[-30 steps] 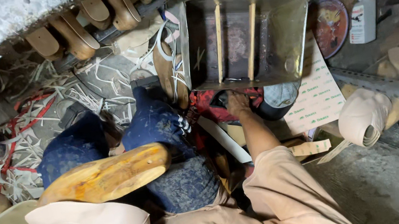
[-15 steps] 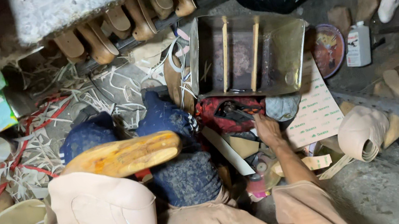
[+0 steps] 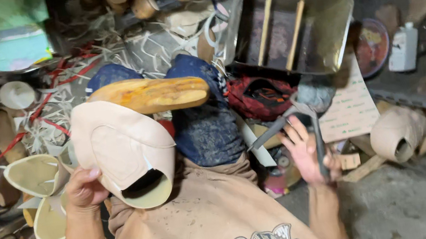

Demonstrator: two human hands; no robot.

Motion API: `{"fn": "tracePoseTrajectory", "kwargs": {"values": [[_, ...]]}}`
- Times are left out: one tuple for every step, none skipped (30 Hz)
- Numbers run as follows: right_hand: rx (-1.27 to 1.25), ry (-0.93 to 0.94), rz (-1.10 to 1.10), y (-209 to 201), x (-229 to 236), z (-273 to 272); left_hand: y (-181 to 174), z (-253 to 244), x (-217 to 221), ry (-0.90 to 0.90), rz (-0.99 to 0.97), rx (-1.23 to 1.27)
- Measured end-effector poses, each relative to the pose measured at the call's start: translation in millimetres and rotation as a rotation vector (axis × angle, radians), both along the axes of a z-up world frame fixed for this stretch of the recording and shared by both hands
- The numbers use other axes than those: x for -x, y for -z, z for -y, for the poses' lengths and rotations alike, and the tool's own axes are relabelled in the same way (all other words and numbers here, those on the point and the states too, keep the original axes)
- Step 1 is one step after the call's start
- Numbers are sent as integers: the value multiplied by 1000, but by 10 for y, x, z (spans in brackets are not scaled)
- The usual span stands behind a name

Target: The person sits on the floor and handles a beige shoe upper, inserting a sole piece into it. They then pick up a green packet, open it, and appear to apply a substance to the shoe interior before pressing the sole firmly into place. Finally, they pick up a wooden shoe last and insert it into the shoe.

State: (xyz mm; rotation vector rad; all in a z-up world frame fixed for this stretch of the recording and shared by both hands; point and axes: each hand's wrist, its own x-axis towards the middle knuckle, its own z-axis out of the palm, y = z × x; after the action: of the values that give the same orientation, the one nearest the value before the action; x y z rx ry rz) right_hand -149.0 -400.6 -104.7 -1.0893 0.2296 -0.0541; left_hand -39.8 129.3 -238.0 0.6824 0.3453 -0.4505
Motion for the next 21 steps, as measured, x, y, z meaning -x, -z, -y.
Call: {"fn": "tracePoseTrajectory", "kwargs": {"values": [[-240, -43, 73, 34, -172, -42, -89, 7, -89, 2, 12, 17], [-482, -75, 146, 70, -300, -91, -192, -6, -163, 10, 15, 31], [-470, -30, 132, -76, -320, -226, -355, -23, -153, 50, -9, 41], [-663, -28, 92, -200, -396, -339, -506, -32, -187, 28, -28, -9], [-858, -25, 60, -320, -493, -442, -661, -42, -239, 8, -45, -60], [-849, 4, 60, -462, -508, -431, -690, -60, -210, 34, -55, -52], [-526, 24, 58, -609, -532, -429, -726, -90, -191, -13, -60, -49], [-202, 28, 54, -740, -609, -407, -751, -114, -169, -74, -57, -44], [-193, 40, 52, -919, -448, -269, -757, -84, -191, -61, -59, -37], [189, 44, 24, -1085, -318, -124, -784, -67, -173, -91, -51, -2], [571, 48, -5, -1250, -190, 16, -810, -54, -156, -120, -43, 33], [565, 44, -10, -1315, -69, 250, -800, -59, -157, -123, -48, 26], [824, 59, 113, -1379, 55, 490, -790, -59, -154, -125, -49, 23], [1081, 87, 238, -1439, 197, 720, -768, -56, -179, -119, -47, 21], [1077, 91, 232, -1469, 213, 715, -830, -36, -214, -114, -50, 17], [995, 195, 204, -1513, 230, 718, -868, 12, -275, -88, -60, 28], [910, 297, 175, -1560, 249, 724, -908, 64, -334, -63, -70, 38], [913, 305, 171, -1597, 170, 669, -913, 93, -370, -54, -71, 39], [738, 297, 200, -1636, 89, 613, -919, 120, -407, -37, -70, 35], [560, 284, 231, -1666, -6, 551, -937, 127, -439, -23, -67, 28], [559, 290, 230, -1640, -7, 526, -968, 139, -435, -17, -67, 26]]}}
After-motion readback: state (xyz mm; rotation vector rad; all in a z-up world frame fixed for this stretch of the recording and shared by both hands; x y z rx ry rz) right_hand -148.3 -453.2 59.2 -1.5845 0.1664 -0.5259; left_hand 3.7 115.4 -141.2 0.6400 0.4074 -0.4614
